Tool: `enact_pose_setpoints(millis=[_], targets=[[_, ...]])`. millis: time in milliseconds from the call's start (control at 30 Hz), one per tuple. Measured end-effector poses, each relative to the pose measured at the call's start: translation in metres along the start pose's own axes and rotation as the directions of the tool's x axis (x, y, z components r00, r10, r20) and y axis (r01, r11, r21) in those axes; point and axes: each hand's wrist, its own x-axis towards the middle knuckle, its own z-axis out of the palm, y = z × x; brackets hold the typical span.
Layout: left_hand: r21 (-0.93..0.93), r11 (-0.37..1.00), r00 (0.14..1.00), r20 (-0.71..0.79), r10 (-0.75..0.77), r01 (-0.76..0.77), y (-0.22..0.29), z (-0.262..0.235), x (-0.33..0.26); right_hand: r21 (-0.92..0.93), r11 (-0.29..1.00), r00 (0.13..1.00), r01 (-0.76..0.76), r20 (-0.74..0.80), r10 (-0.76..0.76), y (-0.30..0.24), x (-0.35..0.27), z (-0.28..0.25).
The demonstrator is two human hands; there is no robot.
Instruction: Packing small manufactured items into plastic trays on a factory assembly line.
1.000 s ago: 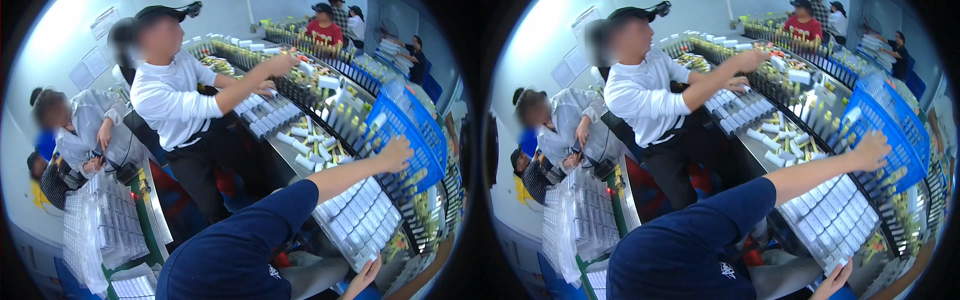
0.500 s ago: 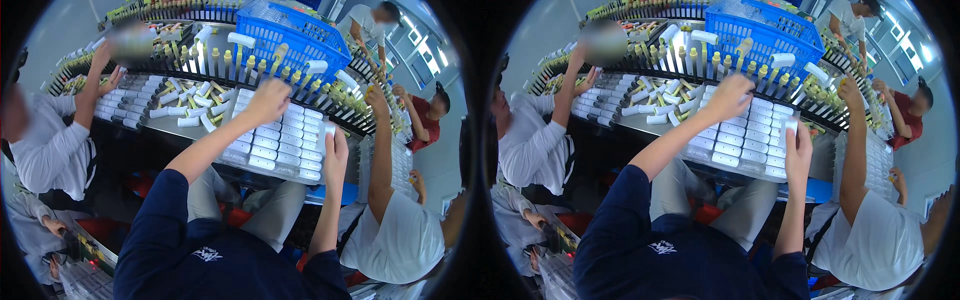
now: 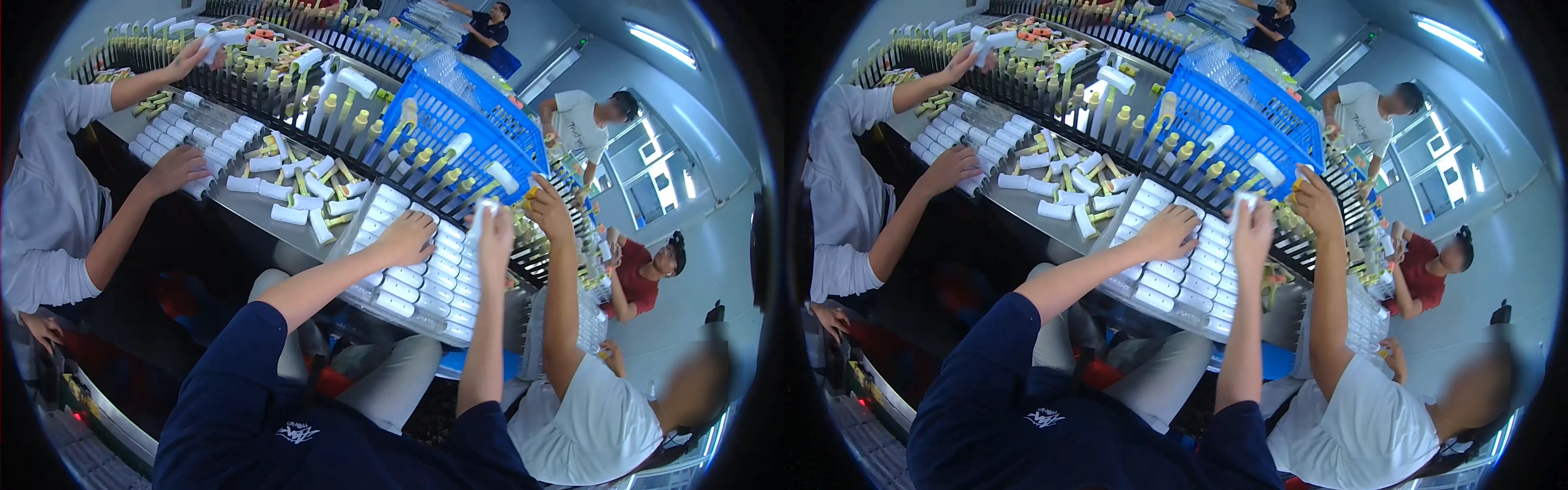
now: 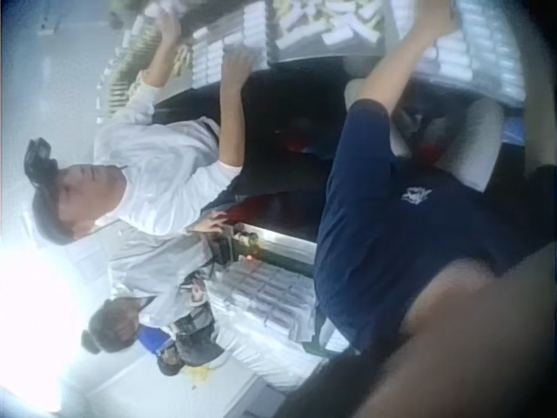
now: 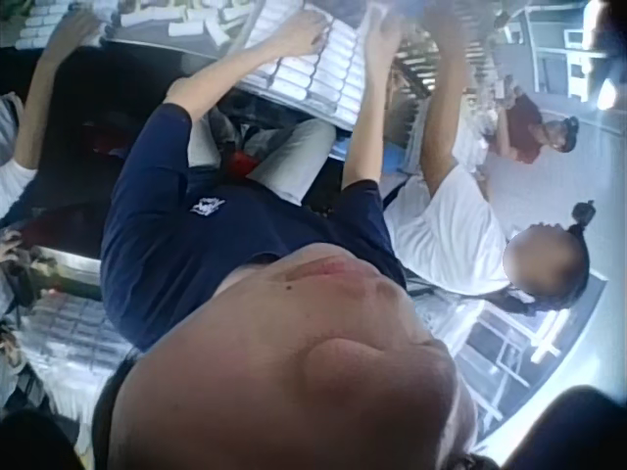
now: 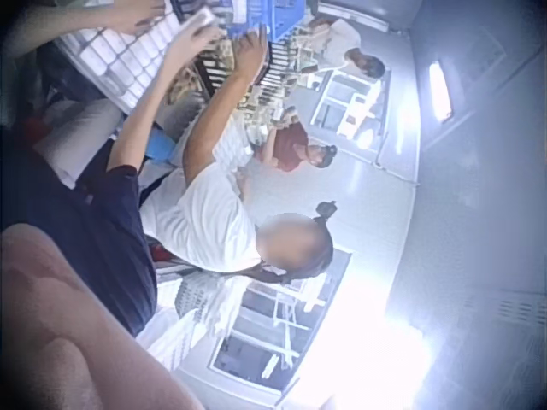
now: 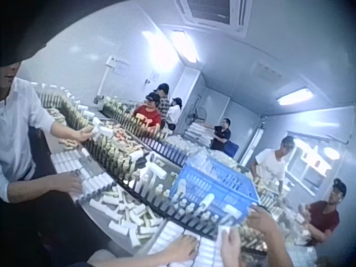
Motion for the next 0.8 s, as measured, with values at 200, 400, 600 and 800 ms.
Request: enact_pose_setpoints(millis=[200,400,600,800], targets=[[-0.062,0.998,0.997,-0.074,0.009,-0.013,-0.001,-0.001,0.002,0.087,0.996,0.998,-0.026,-0.061,0.031,0.085,-0.050,0.039],[-0.013,1.000,0.997,-0.082,0.011,-0.013,0.001,0.013,-0.001,0.463,0.866,0.945,-0.187,-0.157,0.288,0.113,-0.058,0.024],[-0.026,1.000,0.996,-0.090,0.003,-0.005,0.002,0.013,-0.003,0.366,0.915,0.967,-0.169,-0.120,0.226,0.104,-0.061,0.028],[-0.032,0.999,0.994,-0.105,-0.012,0.009,-0.004,0.011,0.006,0.110,0.994,0.979,-0.025,-0.197,0.047,0.106,-0.039,0.023]])
